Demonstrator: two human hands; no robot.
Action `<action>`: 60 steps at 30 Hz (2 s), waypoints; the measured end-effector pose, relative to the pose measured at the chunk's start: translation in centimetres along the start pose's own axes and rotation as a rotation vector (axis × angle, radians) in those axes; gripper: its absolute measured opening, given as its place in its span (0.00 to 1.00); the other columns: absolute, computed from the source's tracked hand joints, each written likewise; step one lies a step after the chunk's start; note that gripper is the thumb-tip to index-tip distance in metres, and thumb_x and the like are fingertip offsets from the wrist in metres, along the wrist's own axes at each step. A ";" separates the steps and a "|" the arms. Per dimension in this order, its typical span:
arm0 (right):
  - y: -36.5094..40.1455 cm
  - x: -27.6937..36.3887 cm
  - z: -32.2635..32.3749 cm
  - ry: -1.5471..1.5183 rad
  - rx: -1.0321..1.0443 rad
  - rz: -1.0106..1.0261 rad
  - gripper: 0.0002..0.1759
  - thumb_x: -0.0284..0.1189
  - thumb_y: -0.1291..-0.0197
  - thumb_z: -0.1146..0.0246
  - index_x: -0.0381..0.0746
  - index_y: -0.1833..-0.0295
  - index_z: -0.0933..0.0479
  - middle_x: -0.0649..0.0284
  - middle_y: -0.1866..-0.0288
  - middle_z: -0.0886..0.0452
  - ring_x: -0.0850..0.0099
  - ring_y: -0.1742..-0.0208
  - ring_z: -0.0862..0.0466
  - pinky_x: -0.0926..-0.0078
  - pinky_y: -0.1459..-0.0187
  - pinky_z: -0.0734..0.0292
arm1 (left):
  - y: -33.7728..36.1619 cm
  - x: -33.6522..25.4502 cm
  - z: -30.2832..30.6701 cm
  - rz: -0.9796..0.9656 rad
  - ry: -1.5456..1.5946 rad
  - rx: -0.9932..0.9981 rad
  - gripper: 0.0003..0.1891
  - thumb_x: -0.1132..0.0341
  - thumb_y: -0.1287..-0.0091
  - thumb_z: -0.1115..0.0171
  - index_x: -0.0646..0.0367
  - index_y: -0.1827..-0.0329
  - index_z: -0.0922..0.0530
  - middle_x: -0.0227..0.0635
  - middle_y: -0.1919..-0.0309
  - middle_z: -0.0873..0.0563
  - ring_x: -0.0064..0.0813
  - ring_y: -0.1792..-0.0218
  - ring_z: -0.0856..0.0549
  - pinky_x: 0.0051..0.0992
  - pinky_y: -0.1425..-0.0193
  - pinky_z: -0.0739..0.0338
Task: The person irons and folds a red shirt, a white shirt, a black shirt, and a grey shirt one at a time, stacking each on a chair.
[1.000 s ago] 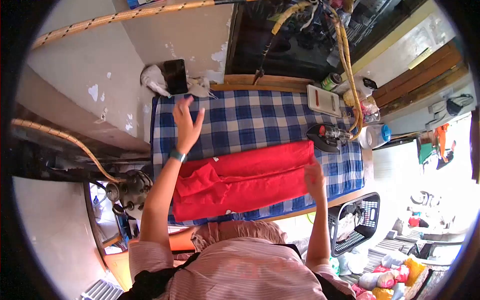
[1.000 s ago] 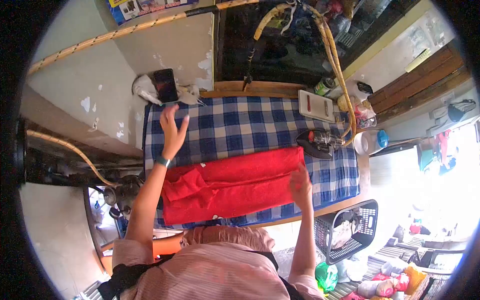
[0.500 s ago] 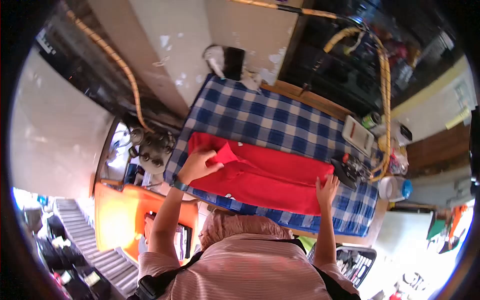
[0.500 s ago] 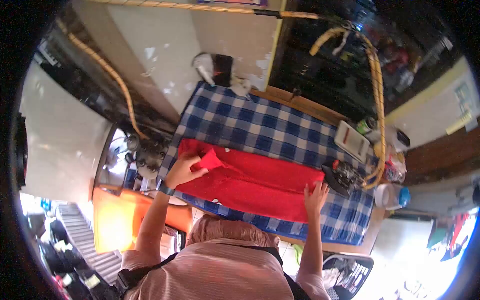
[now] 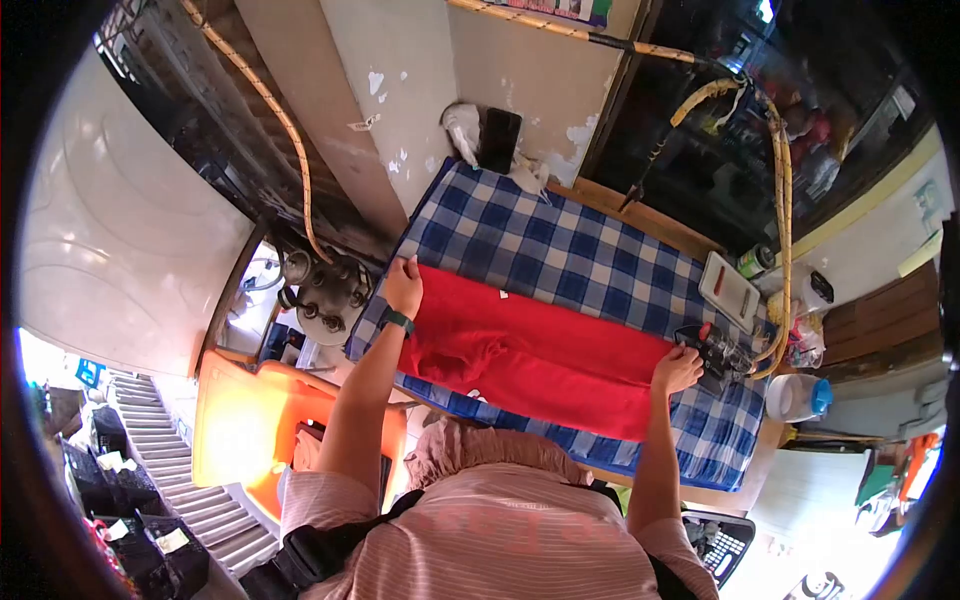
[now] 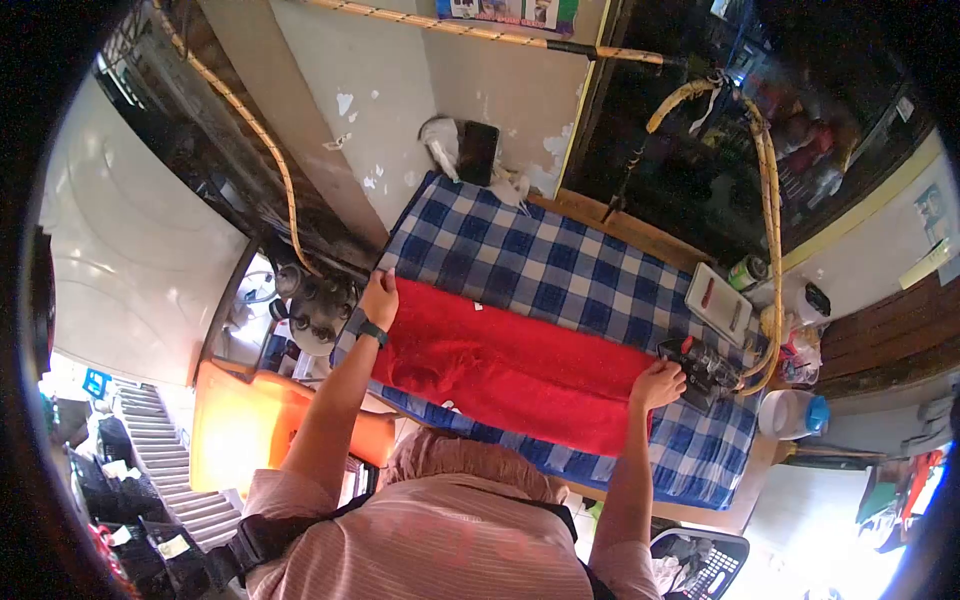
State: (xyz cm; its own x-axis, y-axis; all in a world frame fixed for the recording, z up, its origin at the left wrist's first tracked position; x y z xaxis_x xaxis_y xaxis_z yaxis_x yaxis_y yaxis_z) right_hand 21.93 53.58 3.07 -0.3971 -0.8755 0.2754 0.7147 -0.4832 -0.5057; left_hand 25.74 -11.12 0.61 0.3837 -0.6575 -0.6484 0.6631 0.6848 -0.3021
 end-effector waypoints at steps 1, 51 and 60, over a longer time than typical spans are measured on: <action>-0.1 0.0 0.2 0.113 -0.032 -0.003 0.15 0.44 0.35 0.42 0.42 0.62 0.26 0.56 0.61 0.25 0.53 0.58 0.24 0.55 0.58 0.30 | 0.3 -1.5 1.0 -0.154 -0.057 -0.171 0.15 0.54 0.28 0.45 0.58 0.65 0.27 0.42 0.67 0.18 0.51 0.67 0.18 0.46 0.65 0.25; 21.4 33.9 -4.2 -0.914 0.810 0.390 0.17 0.36 0.32 0.44 0.46 0.42 0.35 0.45 0.65 0.18 0.44 0.67 0.17 0.50 0.70 0.25 | 8.0 3.0 -1.8 0.168 0.549 0.676 0.21 0.48 0.30 0.41 0.62 0.61 0.22 0.41 0.71 0.15 0.41 0.69 0.16 0.34 0.64 0.24; 20.1 32.1 -0.4 -0.422 0.601 0.705 0.12 0.34 0.34 0.45 0.43 0.48 0.27 0.55 0.54 0.22 0.53 0.48 0.25 0.52 0.50 0.30 | 5.7 -1.8 3.7 -0.066 -0.095 0.038 0.18 0.49 0.30 0.43 0.56 0.61 0.25 0.44 0.68 0.17 0.47 0.61 0.18 0.40 0.58 0.25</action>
State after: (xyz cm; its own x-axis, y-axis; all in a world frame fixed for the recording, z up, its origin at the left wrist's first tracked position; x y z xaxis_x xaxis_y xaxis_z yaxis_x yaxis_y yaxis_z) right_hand 23.28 15.75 1.41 0.3788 -0.8354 0.3984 0.9246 0.3231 -0.2017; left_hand 31.16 -7.22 2.61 0.3967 -0.7289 -0.5579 0.7120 0.6280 -0.3141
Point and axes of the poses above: each hand's wrist, its own y-axis away from the middle knuckle, its own z-axis out of the back of the hand, x = y × z, the point moved 10 cm from there along -y, towards the middle knuckle
